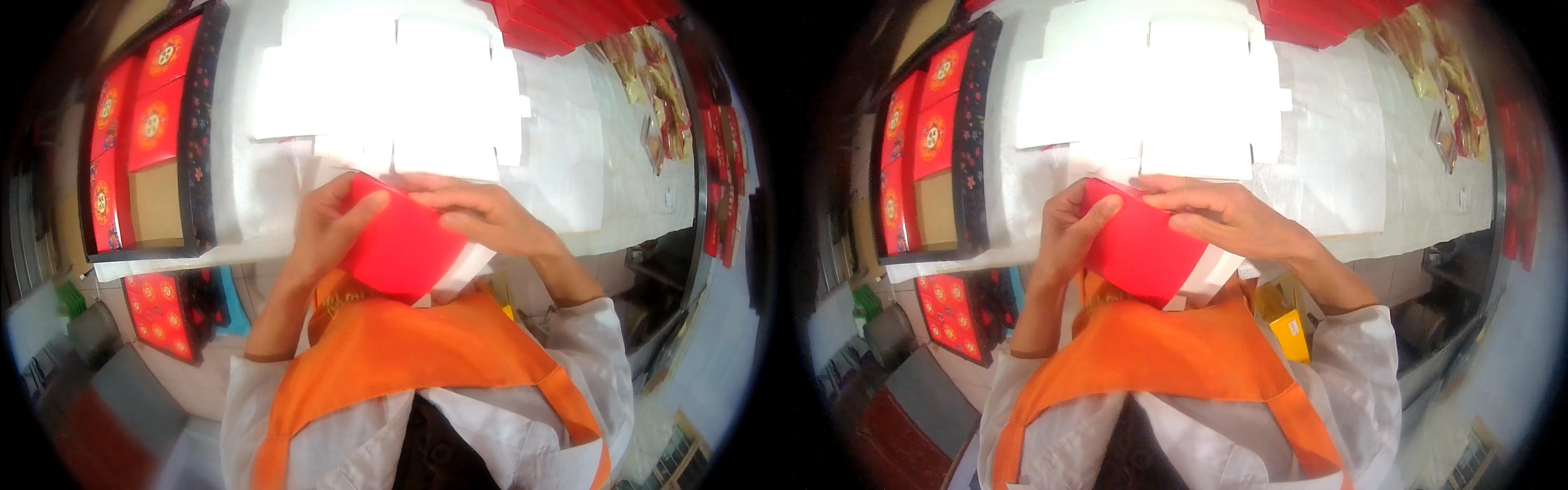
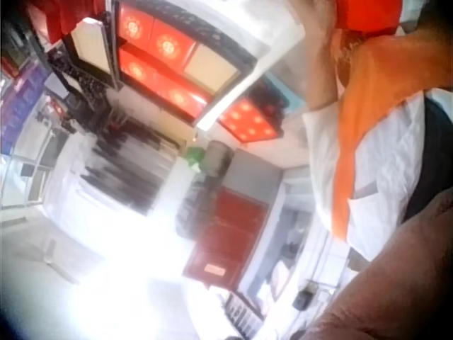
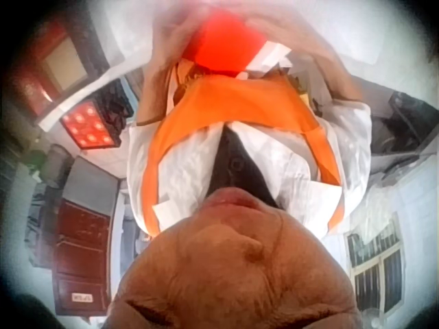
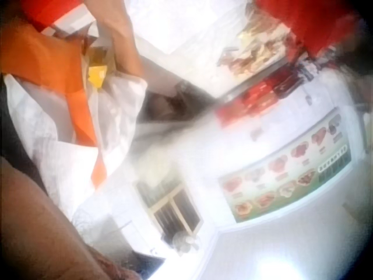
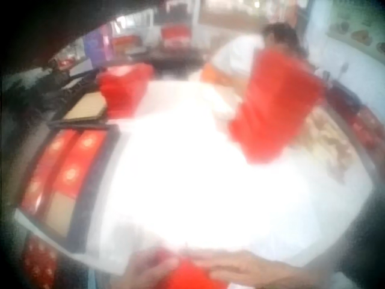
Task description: The person assembles small red boxes by folding white cardboard inserts and placing them inside red outer shells. The person repeatedly picks up a white insert, folds it into a rectangular shape, and inserts it into a red box, then places the completed unit into a black tray.
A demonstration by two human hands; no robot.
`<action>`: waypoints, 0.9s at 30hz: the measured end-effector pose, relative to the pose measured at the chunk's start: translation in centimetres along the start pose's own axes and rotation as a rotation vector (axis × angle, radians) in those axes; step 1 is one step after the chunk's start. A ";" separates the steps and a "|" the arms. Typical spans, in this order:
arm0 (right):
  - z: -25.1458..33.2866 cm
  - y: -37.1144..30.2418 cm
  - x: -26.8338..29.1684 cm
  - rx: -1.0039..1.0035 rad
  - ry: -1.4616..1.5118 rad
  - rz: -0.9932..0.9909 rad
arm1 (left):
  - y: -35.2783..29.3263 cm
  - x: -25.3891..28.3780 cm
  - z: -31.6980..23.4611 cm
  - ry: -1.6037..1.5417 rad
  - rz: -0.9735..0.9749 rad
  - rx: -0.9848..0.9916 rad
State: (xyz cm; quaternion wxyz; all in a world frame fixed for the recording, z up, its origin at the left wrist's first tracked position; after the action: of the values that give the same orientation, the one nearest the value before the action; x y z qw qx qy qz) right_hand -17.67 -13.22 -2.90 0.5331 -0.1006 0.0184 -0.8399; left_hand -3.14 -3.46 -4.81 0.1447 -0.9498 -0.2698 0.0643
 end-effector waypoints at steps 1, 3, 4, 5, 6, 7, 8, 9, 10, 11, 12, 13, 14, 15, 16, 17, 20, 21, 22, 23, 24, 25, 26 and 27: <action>0.6 0.1 0.1 0.028 -0.032 -0.003 | 0.2 0.0 -0.9 0.019 -0.001 -0.022; 1.2 0.4 0.1 0.009 -0.045 -0.028 | 0.8 0.0 -3.4 0.186 0.011 -0.128; 1.4 0.7 -0.3 -0.038 -0.025 -0.049 | 1.2 0.0 -5.0 0.334 0.020 -0.211; 1.7 0.9 -0.6 -0.084 -0.006 -0.069 | 1.5 0.1 -6.0 0.484 0.027 -0.293; 2.0 0.9 -0.5 -0.066 0.034 -0.139 | 1.3 0.8 -7.9 0.540 -0.189 -0.613; 2.2 0.9 -0.4 -0.048 0.076 -0.207 | 0.6 1.4 -9.5 0.582 -0.412 -0.931; 2.3 0.7 -0.3 -0.028 0.118 -0.275 | -0.7 1.9 -10.5 0.608 -0.642 -1.245; 2.1 0.4 0.1 0.001 0.141 -0.355 | -1.0 2.4 -10.2 0.510 -0.685 -1.199; 1.9 0.1 0.2 0.030 0.166 -0.423 | -1.9 3.4 -9.5 0.419 -0.734 -1.146; 1.6 -0.2 0.3 0.058 0.191 -0.492 | -1.4 3.7 -7.7 0.473 -0.651 -1.056; 1.7 -0.4 -0.4 0.108 0.152 -0.482 | -1.1 3.3 -6.0 0.361 -0.536 -0.834; 1.8 -0.3 -1.3 0.155 0.120 -0.461 | -1.2 2.4 -4.4 0.254 -0.431 -0.608; 1.8 -0.4 -2.0 0.201 0.089 -0.442 | -1.3 1.6 -2.8 0.143 -0.325 -0.382; 1.3 -0.6 -2.5 0.192 0.048 -0.457 | -1.6 1.6 -1.6 0.030 -0.273 -0.270; 0.9 -0.8 -2.5 0.108 0.124 -0.453 | -1.9 1.5 -0.5 -0.084 -0.222 -0.159; 0.8 -1.1 -2.1 0.023 0.198 -0.448 | -2.3 1.4 0.7 -0.199 -0.171 -0.047; -0.5 -1.7 -1.3 -0.002 0.152 -0.461 | -3.7 1.7 2.9 -0.093 -0.155 -0.158; -0.9 -1.8 -1.2 0.043 0.099 -0.473 | -4.2 1.4 3.2 -0.169 -0.199 -0.055; -1.3 -2.0 -1.4 0.089 0.047 -0.484 | -4.6 1.4 3.5 -0.197 -0.173 -0.032; -2.0 -2.2 -1.8 0.078 0.075 -0.534 | -5.0 1.5 3.7 -0.225 -0.147 -0.009; -2.4 -2.4 -2.0 0.075 0.071 -0.523 | -5.4 1.4 4.1 -0.258 -0.121 0.015; -2.7 -2.5 -2.2 0.071 0.067 -0.512 | -5.3 1.9 4.8 -0.096 -0.131 -0.012; -3.1 -2.6 -2.4 0.067 0.064 -0.501 | -5.0 2.8 6.0 0.066 -0.138 -0.039; -3.6 -2.9 -2.6 0.073 0.083 -0.504 | -4.8 3.3 6.8 0.228 -0.136 -0.067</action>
State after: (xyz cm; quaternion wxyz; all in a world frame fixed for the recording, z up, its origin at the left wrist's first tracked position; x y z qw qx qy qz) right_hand -19.84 -9.91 -6.38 0.3088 -0.0481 -0.0158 -0.9498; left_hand -4.05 3.80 -9.96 0.1465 -0.9348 -0.3175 -0.0630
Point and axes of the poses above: each hand's wrist, its own y-axis towards the middle knuckle, its own x-axis out of the back of the hand, z = x × y, the point moved 5 cm from there along y, towards the middle knuckle, and after that the axes turned 13 degrees about -z, right-handed, at the moved point
